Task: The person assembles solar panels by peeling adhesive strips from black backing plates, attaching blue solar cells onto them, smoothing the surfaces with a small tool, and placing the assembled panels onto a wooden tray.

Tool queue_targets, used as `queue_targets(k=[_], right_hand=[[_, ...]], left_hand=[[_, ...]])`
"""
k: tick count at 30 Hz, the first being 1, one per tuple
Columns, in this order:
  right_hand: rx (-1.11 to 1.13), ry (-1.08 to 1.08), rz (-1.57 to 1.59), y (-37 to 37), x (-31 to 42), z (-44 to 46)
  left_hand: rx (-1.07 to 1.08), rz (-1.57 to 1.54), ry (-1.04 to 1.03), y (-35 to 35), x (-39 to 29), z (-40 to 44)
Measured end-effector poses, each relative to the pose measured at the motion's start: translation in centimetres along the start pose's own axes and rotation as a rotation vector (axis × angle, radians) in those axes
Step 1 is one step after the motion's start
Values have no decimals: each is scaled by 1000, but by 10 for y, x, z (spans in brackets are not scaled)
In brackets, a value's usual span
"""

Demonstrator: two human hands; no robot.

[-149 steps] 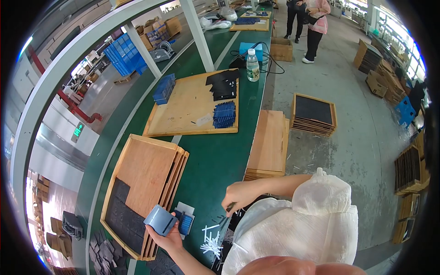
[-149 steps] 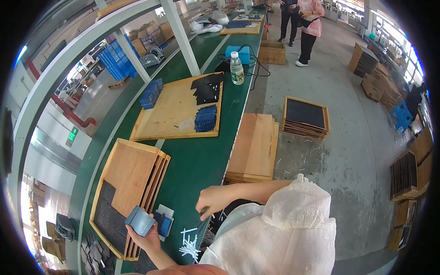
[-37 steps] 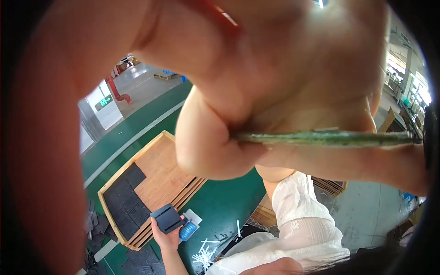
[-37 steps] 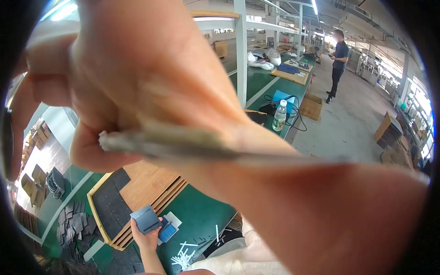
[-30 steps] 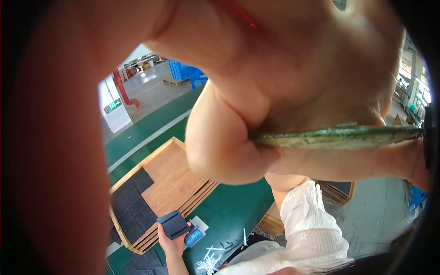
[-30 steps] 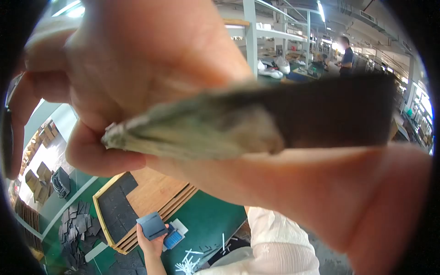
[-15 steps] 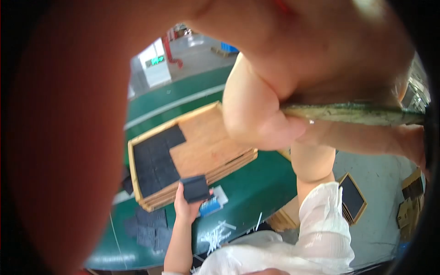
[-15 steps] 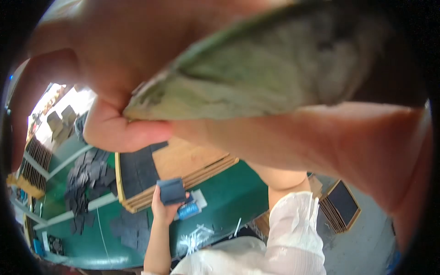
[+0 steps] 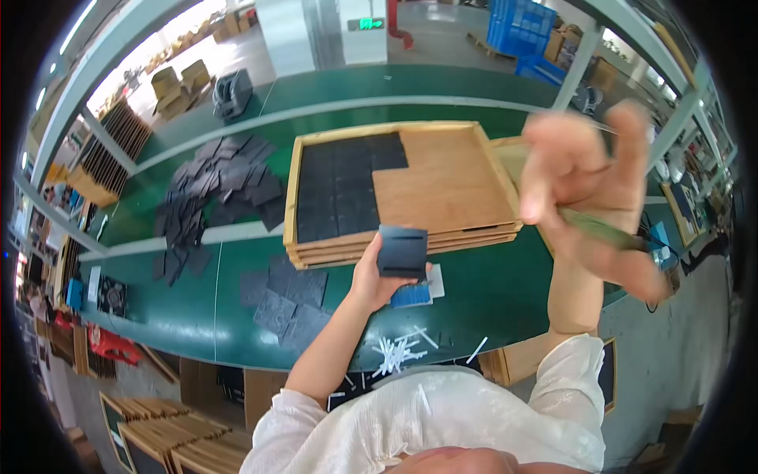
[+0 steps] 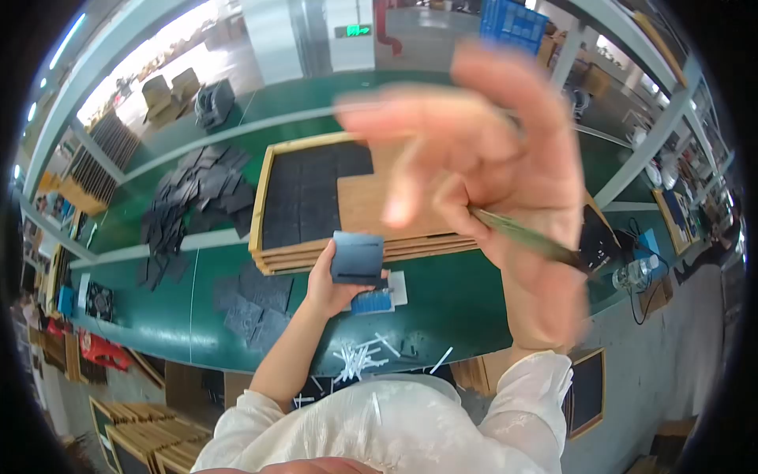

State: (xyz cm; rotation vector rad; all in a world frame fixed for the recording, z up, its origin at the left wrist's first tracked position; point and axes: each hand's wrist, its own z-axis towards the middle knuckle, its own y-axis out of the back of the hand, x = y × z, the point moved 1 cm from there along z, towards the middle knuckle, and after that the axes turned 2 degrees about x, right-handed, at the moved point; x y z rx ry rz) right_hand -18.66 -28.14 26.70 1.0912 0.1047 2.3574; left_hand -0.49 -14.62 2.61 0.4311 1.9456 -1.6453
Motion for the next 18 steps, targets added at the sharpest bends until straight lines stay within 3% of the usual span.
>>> queue_targets(k=[4, 9, 13, 18], right_hand=[[-42, -81, 100, -34, -67, -48], [-30, -320, -147, -63, -119, -113], [100, -186, -414, -86, -141, -131], [184, -217, -496, -93, -161, -146]], left_hand=[[63, -10, -39, -1, -2, -2], [64, -66, -62, -6, -5, -2], [108, -60, -92, 1, -10, 0], [68, 104, -192, -3, -23, -6]])
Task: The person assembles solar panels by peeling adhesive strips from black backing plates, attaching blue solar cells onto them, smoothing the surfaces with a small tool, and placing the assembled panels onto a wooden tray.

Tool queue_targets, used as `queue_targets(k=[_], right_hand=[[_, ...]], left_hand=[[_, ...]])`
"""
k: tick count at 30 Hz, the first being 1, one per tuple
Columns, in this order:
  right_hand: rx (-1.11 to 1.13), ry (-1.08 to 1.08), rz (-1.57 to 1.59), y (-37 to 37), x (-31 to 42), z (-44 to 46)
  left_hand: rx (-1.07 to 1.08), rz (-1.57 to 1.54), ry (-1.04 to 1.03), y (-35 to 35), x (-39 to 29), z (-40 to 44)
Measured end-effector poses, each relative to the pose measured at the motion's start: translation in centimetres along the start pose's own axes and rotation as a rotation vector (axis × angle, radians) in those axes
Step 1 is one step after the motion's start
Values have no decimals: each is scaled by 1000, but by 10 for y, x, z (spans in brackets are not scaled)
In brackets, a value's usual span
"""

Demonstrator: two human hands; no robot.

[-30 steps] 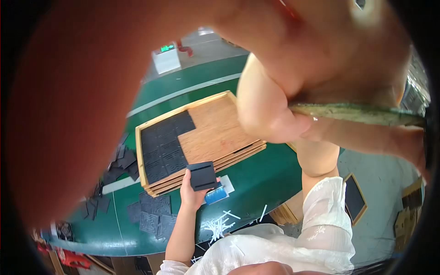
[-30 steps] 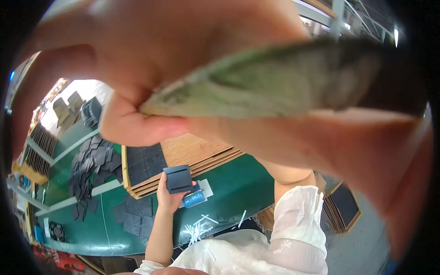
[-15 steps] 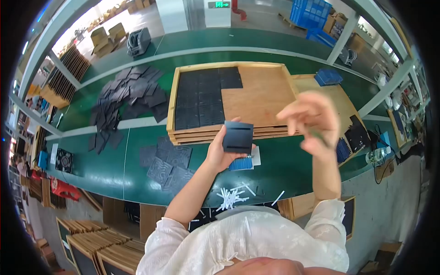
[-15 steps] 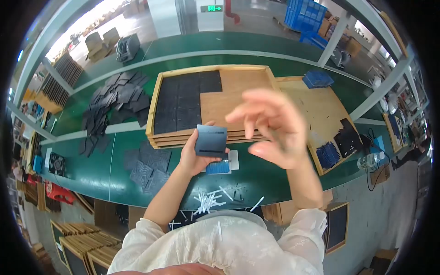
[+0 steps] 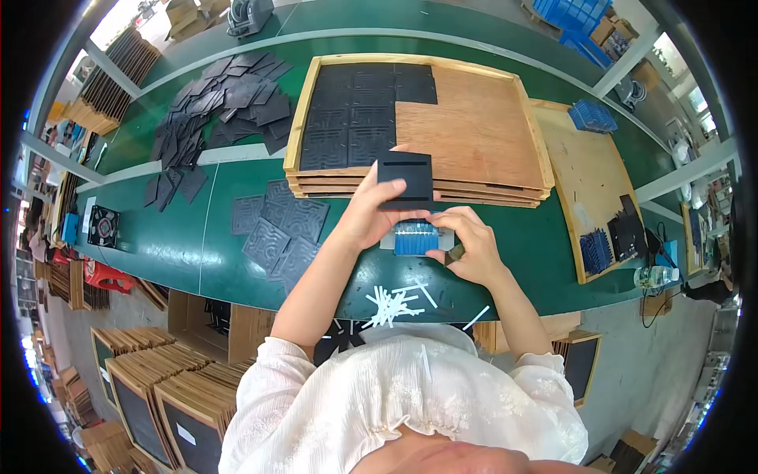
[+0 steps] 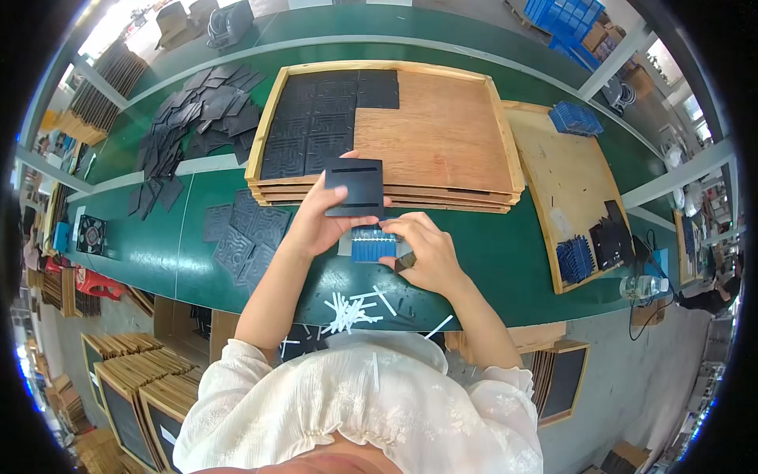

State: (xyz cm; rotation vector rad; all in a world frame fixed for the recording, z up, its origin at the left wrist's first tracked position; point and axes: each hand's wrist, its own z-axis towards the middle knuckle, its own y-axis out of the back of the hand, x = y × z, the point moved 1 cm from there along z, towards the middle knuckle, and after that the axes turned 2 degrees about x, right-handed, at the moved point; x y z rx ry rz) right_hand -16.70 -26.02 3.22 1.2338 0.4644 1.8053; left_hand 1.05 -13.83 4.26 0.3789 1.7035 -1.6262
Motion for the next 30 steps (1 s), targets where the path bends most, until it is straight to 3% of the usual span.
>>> queue_targets(k=[5, 30], right_hand=[[55, -6, -77, -12, -5, 1], [117, 52, -140, -17, -7, 10]], left_hand=[[-47, 151, -126, -2, -2, -18], [-147, 249, -168, 29, 4, -21]])
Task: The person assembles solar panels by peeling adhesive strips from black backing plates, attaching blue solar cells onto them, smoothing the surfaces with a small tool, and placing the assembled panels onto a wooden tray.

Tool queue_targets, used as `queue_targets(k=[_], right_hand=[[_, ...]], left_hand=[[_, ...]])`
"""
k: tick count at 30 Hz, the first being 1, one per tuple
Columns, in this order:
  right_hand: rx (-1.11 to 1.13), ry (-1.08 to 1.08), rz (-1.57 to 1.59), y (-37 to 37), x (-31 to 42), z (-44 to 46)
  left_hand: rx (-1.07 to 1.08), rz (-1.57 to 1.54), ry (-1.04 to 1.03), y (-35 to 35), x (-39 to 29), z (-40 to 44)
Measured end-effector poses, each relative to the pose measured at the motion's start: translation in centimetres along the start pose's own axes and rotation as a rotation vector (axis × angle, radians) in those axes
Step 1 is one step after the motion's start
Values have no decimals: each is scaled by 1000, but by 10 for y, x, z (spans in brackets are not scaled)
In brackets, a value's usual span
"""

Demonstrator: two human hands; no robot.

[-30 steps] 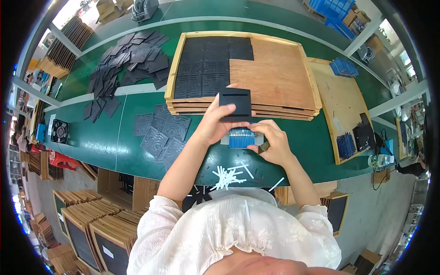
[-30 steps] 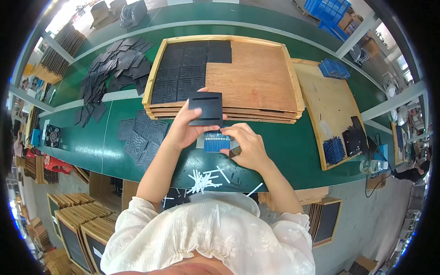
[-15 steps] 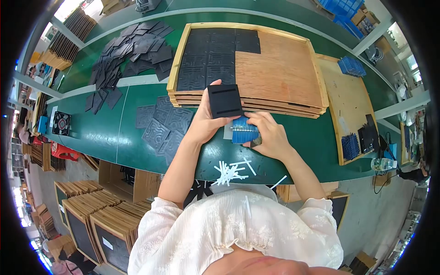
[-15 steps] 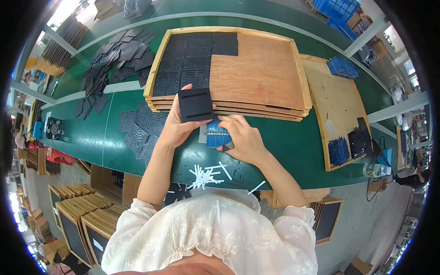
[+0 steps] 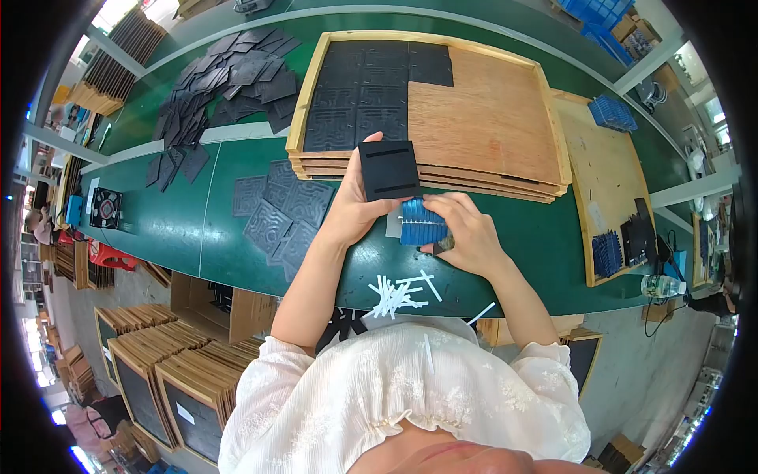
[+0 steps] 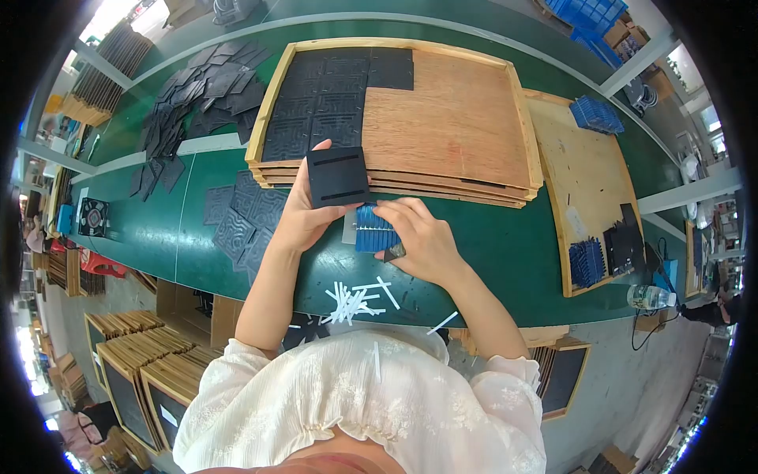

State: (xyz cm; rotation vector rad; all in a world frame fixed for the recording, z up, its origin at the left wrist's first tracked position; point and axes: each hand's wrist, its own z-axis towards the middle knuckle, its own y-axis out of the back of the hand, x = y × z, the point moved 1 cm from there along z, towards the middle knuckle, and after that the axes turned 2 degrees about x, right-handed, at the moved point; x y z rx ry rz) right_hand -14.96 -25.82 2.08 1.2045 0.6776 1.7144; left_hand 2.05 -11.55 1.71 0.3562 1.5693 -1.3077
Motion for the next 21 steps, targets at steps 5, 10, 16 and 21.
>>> queue_targets(k=[5, 10, 16, 21], right_hand=[[10, 9, -4, -1, 0, 1], [17, 16, 10, 1, 1, 2], [56, -1, 9, 3, 3, 4], [77, 1, -3, 4, 2, 5]], left_hand=[[-16, 6, 12, -1, -2, -1], [-31, -12, 21, -2, -4, -2], [-24, -9, 14, -3, -4, -2], [-37, -5, 11, -3, -4, -3]])
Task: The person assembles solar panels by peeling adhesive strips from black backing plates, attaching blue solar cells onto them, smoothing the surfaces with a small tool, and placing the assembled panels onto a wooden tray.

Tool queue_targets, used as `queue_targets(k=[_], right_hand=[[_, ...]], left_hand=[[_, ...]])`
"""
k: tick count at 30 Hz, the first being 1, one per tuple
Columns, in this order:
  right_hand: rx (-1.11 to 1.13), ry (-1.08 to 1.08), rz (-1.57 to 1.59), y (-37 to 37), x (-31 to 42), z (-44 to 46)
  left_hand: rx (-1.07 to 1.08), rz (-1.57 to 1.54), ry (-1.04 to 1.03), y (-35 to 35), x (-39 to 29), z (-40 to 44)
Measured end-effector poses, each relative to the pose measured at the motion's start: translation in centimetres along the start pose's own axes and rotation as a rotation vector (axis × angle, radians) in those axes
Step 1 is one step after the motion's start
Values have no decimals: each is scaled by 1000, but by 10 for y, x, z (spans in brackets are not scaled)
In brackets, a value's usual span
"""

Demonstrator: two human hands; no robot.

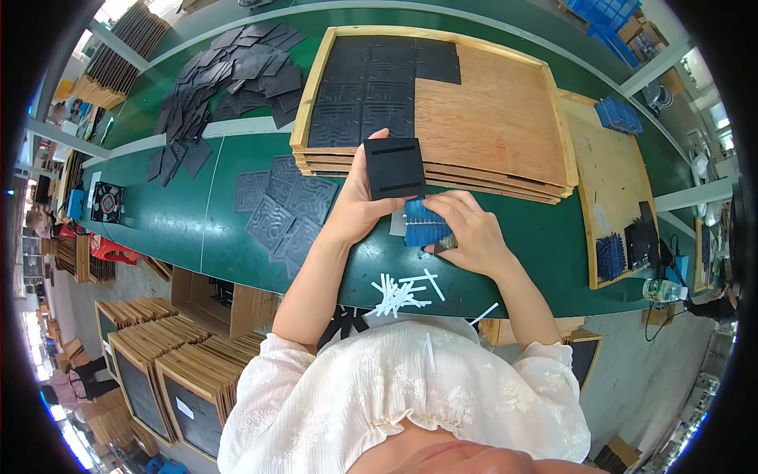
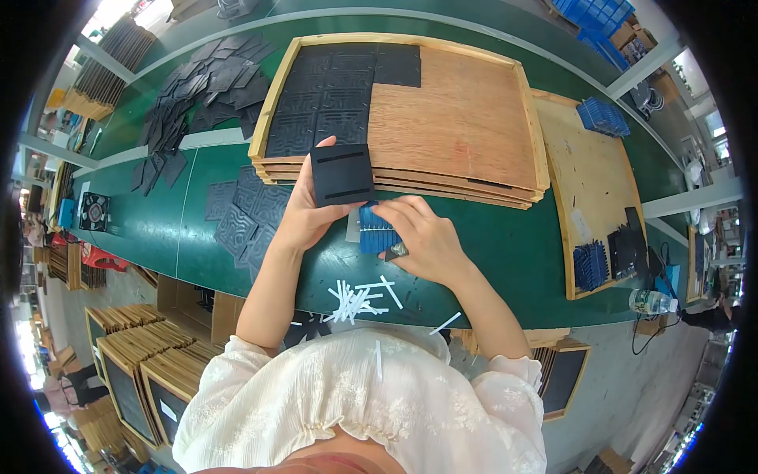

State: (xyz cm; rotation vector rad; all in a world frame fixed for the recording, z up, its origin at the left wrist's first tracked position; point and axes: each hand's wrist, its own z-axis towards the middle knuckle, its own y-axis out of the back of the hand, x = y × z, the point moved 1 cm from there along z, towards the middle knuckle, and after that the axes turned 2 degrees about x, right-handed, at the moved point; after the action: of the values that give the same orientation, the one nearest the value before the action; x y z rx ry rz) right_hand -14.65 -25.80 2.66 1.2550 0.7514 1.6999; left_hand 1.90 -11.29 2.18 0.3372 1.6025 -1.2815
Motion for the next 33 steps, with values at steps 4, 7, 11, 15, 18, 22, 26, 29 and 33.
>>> queue_targets(k=[4, 7, 11, 15, 18, 22, 26, 29, 33], right_hand=[[11, 1, 7, 3, 1, 1], [15, 7, 2, 3, 1, 2], [4, 11, -11, 4, 0, 0], [19, 2, -6, 6, 2, 0], [7, 3, 6, 7, 1, 2], [18, -5, 2, 4, -2, 1], [11, 6, -12, 7, 0, 1], [13, 12, -24, 7, 0, 1], [-16, 23, -12, 9, 0, 1]], left_hand=[[7, -5, 2, 1, 0, 0], [2, 5, 2, 1, 1, 0], [-11, 17, 1, 2, 1, 0], [-11, -2, 2, 0, 1, 0], [-13, -2, 8, -1, -1, 0], [-4, 11, 12, 0, -1, 0], [-8, 13, 13, 0, -1, -1], [-9, 8, 10, -1, -2, 0], [-8, -5, 8, -1, -2, 0]])
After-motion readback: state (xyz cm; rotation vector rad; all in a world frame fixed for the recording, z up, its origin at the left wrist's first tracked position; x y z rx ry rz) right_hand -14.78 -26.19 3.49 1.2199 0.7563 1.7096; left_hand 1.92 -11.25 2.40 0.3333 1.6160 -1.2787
